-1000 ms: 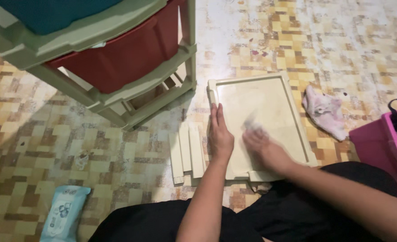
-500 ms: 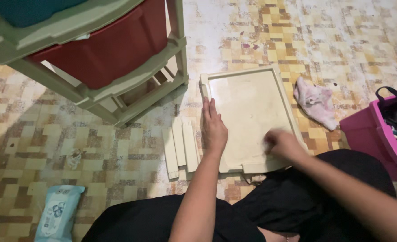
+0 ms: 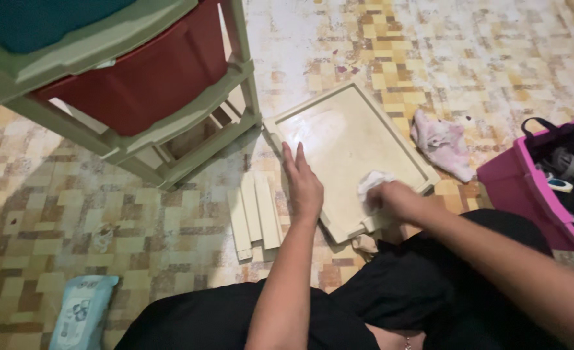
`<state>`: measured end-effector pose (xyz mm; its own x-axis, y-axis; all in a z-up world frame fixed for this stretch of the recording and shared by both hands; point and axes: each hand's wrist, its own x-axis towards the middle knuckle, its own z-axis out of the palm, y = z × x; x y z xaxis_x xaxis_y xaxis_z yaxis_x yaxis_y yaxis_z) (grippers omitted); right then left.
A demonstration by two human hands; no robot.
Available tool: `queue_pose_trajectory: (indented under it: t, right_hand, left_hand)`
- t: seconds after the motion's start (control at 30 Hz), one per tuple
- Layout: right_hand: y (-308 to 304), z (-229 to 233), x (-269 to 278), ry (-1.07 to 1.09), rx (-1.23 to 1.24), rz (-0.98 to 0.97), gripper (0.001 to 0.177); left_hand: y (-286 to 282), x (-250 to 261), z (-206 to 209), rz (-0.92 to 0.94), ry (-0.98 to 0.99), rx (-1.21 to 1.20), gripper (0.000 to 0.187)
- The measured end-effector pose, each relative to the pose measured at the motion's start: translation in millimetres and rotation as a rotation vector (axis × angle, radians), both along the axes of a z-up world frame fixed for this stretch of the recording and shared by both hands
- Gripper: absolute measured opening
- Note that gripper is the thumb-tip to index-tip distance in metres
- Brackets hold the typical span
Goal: The person assembles a multi-drawer plastic storage unit by attaching vertical support posts and placing colored bins into the frame. They wipe the top lid with a cloth, then place the lid on the unit and move it against a wall.
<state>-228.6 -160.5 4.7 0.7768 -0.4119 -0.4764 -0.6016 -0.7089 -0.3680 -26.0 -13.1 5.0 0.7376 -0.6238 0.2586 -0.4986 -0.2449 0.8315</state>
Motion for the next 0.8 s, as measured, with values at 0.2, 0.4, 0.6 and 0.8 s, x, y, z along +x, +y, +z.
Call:
queue_pose_trajectory:
  t: [0.2, 0.4, 0.6, 0.8]
  right_hand:
    - [-61.6, -13.8, -41.6, -0.244, -0.461, -0.178, 0.024]
    - [-27.1, -30.3, -30.5, -0.205, -0.063, -0.344, 0.024]
    - [-75.4, 5.8, 1.0, -0.257, -0.335, -0.390, 0.028]
    - [-63.4, 8.7, 2.3, -0.241, -0.517, -0.147, 0.063]
  left_hand:
    - [-4.0, 3.6, -14.1, 0.017, -0.026, -0.002, 0.063]
    - [-10.3, -6.0, -7.9, 0.097, 0.036, 0.109, 0.064]
    - [-13.1, -1.0, -6.0, 0.090, 0.113, 0.184, 0.067]
    - [-14.2, 0.0, -8.5, 0.013, 0.057, 0.099, 0.058]
